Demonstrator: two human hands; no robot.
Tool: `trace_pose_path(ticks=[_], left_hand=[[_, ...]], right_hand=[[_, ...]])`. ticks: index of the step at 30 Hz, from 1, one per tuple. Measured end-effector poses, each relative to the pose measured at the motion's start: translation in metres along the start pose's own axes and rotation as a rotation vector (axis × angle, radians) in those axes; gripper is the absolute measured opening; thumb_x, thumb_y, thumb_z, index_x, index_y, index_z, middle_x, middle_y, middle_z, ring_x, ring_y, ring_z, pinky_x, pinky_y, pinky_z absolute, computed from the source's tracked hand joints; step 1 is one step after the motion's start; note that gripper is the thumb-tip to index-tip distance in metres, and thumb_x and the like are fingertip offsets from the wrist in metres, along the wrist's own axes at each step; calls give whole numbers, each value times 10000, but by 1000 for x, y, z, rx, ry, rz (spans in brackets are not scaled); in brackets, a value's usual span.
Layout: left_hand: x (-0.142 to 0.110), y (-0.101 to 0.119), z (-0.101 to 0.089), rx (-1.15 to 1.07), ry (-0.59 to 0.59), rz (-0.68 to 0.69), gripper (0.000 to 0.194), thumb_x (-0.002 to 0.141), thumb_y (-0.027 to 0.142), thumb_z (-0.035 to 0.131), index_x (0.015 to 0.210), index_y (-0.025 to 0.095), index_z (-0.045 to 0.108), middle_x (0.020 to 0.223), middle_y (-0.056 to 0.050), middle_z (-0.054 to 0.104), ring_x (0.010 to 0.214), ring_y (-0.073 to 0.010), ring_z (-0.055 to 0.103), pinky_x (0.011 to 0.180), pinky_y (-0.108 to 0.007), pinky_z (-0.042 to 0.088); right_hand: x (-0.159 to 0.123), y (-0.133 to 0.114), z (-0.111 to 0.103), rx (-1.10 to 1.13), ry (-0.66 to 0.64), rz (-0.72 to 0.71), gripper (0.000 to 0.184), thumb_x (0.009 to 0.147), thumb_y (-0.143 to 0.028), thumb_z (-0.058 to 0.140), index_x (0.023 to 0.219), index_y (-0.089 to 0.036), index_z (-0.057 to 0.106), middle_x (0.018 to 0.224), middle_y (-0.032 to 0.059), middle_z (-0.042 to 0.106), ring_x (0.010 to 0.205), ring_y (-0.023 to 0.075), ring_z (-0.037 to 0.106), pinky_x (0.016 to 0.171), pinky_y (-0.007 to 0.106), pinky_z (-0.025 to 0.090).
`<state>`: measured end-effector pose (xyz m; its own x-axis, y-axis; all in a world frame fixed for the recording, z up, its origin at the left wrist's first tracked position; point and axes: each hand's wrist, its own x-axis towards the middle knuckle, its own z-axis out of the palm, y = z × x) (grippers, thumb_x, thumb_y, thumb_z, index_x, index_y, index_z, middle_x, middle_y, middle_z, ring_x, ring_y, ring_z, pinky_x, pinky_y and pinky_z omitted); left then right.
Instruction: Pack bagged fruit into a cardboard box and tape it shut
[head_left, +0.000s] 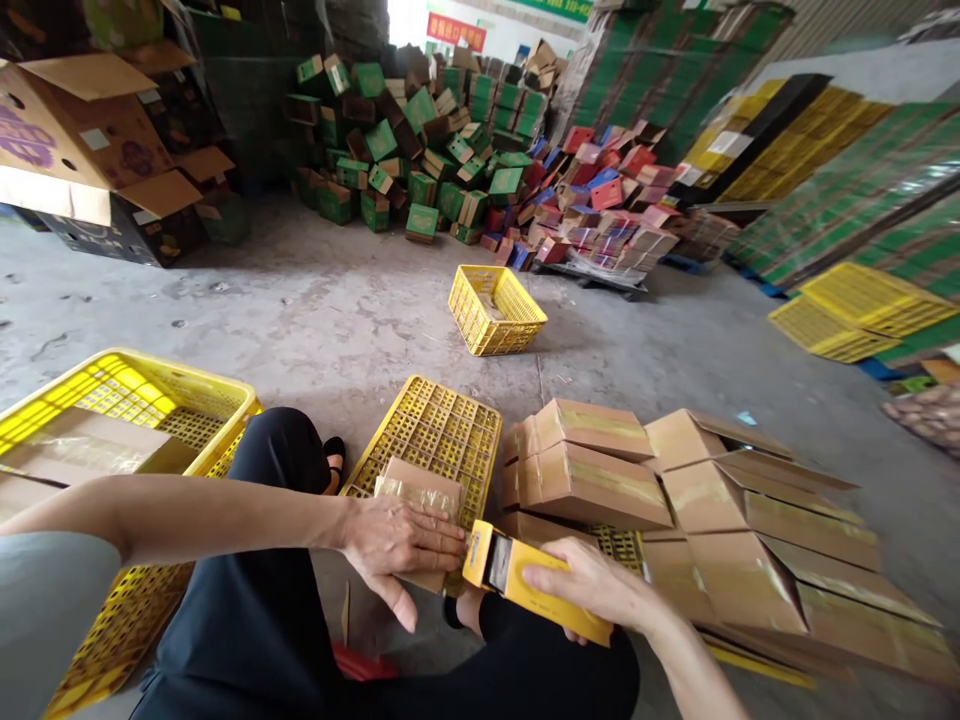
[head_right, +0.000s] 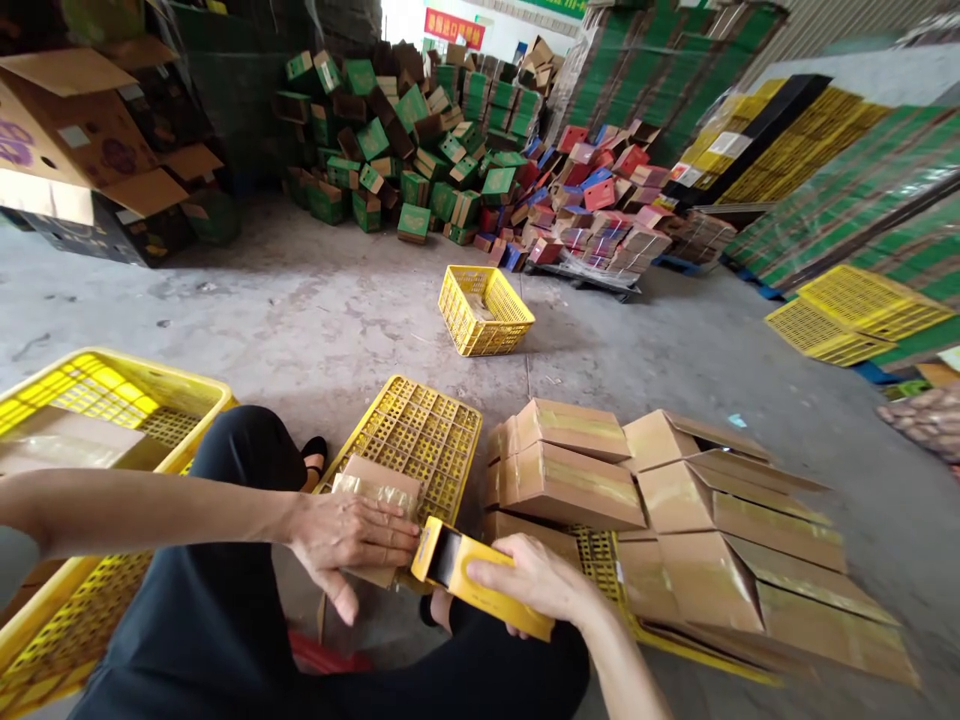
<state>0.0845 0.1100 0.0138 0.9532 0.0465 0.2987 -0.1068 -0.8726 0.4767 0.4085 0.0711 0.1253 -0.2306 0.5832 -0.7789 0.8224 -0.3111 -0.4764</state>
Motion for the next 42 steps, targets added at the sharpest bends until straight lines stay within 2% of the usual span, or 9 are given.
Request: trace_pose_path(ticks=[13,21,29,31,33,35,37,39,42], left_hand=[[-9,-8,0,-53,-14,9,814,1022,644,563,1598,72,497,1647,-166,457,1580,-312,378,1347,-395,269],[-8,-7,-1,-139,-6,-26,819,1023,654,551,1630,113,458,1669,-147,429,1582,-314,380,1362,-402,238],[-13,-2,0,-134,79,-56,722,1052,666,467,1571,172,551,1577,-147,576,1525,-300,487,1356,-422,239],[-28,6,1,-111,177,-147,705,1055,676,443,1571,207,552,1587,-139,569,1537,-312,470,1366,-477,181],[-45,17,8,-109,350,-368,714,1051,695,424,1591,239,522,1653,-123,494,1584,-329,387,1365,-531,115],[-59,26,20,-199,635,-748,749,1056,716,359,1617,235,482,1693,-120,435,1616,-328,316,1361,-534,133],[-66,33,34,-513,845,-1119,834,1024,789,312,1597,214,508,1664,-115,484,1600,-338,349,1345,-513,224],[-68,36,44,-967,850,-1296,945,963,881,290,1539,190,579,1563,-132,599,1501,-372,499,1287,-516,355],[-69,34,50,-1371,843,-1302,1017,860,950,444,1465,157,644,1401,-163,719,1356,-392,635,1227,-497,433]], right_hand=[[19,29,-6,110,-152,-27,753,738,-898,664,977,-185,635,692,50,757,544,209,740,457,221,499],[22,51,-9,107,-121,-8,764,717,-904,684,993,-193,632,717,49,772,562,210,754,483,223,513],[43,39,18,92,-57,-26,640,796,-821,672,918,-195,617,633,34,743,497,193,724,412,196,461],[48,36,23,104,-48,-40,614,815,-795,668,911,-190,623,603,29,732,472,186,710,397,190,456],[52,33,25,105,-41,-42,583,832,-766,670,900,-189,630,585,24,727,450,179,696,383,186,454],[53,29,25,100,-52,-41,555,847,-744,668,885,-192,634,578,24,728,440,176,689,379,189,464],[55,24,24,95,-81,-45,541,869,-733,646,862,-193,633,582,33,736,454,180,697,396,198,491],[57,18,27,102,-103,-46,533,883,-726,632,854,-193,628,584,40,740,473,186,706,421,210,518],[56,8,36,138,-67,-30,529,863,-723,661,888,-196,623,583,25,729,475,181,702,435,217,525]])
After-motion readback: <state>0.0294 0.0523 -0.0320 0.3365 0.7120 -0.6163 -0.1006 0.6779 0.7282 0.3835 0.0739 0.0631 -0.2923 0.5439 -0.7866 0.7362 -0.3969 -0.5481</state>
